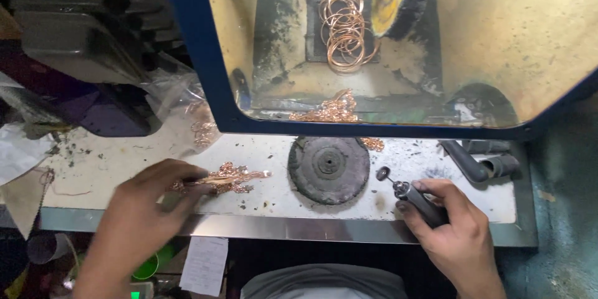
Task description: The person uses a rotary tool to polish small copper-colored jewelry pieces on a workbench. They handle each piece individually, rotating it to polish different sides, and place finished pieces aside.
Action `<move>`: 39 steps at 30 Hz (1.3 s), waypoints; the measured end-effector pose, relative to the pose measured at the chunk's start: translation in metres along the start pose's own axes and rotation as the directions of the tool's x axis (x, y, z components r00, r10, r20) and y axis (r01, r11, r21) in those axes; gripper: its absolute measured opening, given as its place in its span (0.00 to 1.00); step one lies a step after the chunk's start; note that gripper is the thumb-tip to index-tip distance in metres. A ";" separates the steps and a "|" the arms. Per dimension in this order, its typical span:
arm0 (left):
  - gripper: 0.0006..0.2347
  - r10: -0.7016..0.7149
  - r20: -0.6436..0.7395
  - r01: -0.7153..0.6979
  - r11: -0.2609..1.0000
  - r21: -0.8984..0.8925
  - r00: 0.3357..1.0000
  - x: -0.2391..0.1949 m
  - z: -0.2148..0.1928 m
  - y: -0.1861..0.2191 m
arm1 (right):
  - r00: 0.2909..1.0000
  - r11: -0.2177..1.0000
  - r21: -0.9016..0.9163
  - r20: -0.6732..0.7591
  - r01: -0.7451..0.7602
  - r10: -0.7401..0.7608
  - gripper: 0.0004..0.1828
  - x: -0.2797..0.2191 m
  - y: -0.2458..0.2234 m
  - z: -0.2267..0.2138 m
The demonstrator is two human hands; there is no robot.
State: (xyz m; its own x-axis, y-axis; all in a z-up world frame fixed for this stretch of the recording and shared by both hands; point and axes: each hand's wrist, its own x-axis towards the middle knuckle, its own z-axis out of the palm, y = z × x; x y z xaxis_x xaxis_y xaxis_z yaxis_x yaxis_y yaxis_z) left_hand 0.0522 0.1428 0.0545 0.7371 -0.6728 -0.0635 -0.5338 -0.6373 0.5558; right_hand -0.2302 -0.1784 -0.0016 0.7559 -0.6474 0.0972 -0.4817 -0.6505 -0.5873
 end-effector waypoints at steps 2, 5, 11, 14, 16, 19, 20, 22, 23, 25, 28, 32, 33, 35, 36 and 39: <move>0.06 0.009 -0.024 -0.009 1.000 0.018 1.000 -0.008 -0.009 -0.015 | 1.000 1.000 0.008 0.010 0.004 -0.004 0.20 0.001 -0.001 0.000; 0.08 0.008 -0.040 -0.005 0.998 0.069 0.999 -0.016 -0.020 -0.036 | 1.000 1.000 0.006 0.017 0.006 -0.006 0.21 0.001 0.000 0.000; 0.11 0.095 -0.071 -0.059 0.913 0.404 0.993 -0.031 -0.026 -0.079 | 0.996 0.997 -0.013 0.044 -0.078 0.079 0.22 0.001 0.004 0.000; 0.11 0.167 -0.165 -0.085 0.906 0.414 0.972 -0.030 -0.020 -0.067 | 0.981 0.983 -0.005 0.061 -0.183 0.183 0.22 0.002 0.008 -0.005; 0.13 0.241 -0.214 -0.148 0.915 0.376 0.947 -0.028 -0.007 -0.061 | 0.970 0.971 -0.020 0.055 -0.237 0.237 0.22 0.004 0.010 -0.008; 0.21 0.368 -0.115 -0.321 0.899 0.297 0.923 -0.015 0.021 -0.047 | 0.952 0.952 -0.026 0.010 -0.304 0.305 0.20 0.008 0.013 -0.015; 0.17 0.448 -0.139 -0.370 0.846 0.383 0.883 -0.012 0.025 -0.039 | 0.937 0.938 -0.001 0.042 -0.348 0.348 0.20 0.011 0.013 -0.017; 0.14 0.543 -0.153 -0.427 0.779 0.460 0.826 -0.008 0.031 -0.039 | 0.914 0.915 0.023 0.057 -0.403 0.401 0.19 0.015 0.013 -0.023; 0.11 0.538 -0.203 -0.408 0.792 0.454 0.818 -0.007 0.033 -0.048 | 0.929 0.927 0.075 0.077 -0.367 0.361 0.18 0.016 0.014 -0.025; 0.09 0.542 -0.237 -0.403 0.797 0.449 0.807 -0.010 0.032 -0.057 | 0.938 0.929 0.136 0.089 -0.344 0.334 0.18 0.016 0.015 -0.027; 0.08 0.383 -0.185 -0.250 0.831 0.498 0.905 -0.014 0.033 -0.060 | 0.950 0.945 0.121 0.108 -0.304 0.292 0.19 0.018 0.011 -0.029; 0.13 0.499 -0.202 -0.395 0.827 0.400 0.843 0.010 0.047 -0.008 | 0.972 0.969 0.121 0.122 -0.215 0.200 0.19 0.020 0.005 -0.030; 0.13 0.522 -0.159 -0.442 0.820 0.363 0.838 0.018 0.047 0.017 | 0.973 0.971 0.122 0.124 -0.207 0.192 0.20 0.021 0.002 -0.029; 0.13 0.403 -0.064 -0.353 0.859 0.371 0.913 0.044 0.060 0.053 | 0.984 0.982 0.102 0.097 -0.161 0.151 0.19 0.018 0.006 -0.026; 0.13 0.273 0.037 -0.266 0.884 0.384 0.961 0.058 0.066 0.071 | 0.990 0.989 0.080 0.069 -0.126 0.120 0.19 0.016 0.008 -0.024; 0.15 0.315 0.049 -0.313 0.889 0.334 0.948 0.105 0.092 0.073 | 0.993 0.992 0.072 0.062 -0.107 0.102 0.20 0.014 0.004 -0.024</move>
State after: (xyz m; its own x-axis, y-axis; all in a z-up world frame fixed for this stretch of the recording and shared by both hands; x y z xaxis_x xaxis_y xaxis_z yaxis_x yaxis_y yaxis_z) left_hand 0.0523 -0.0087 0.0116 0.5101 -0.8569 0.0740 -0.8436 -0.4817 0.2373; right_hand -0.2323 -0.1994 0.0162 0.7285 -0.6849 -0.0132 -0.5266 -0.5475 -0.6503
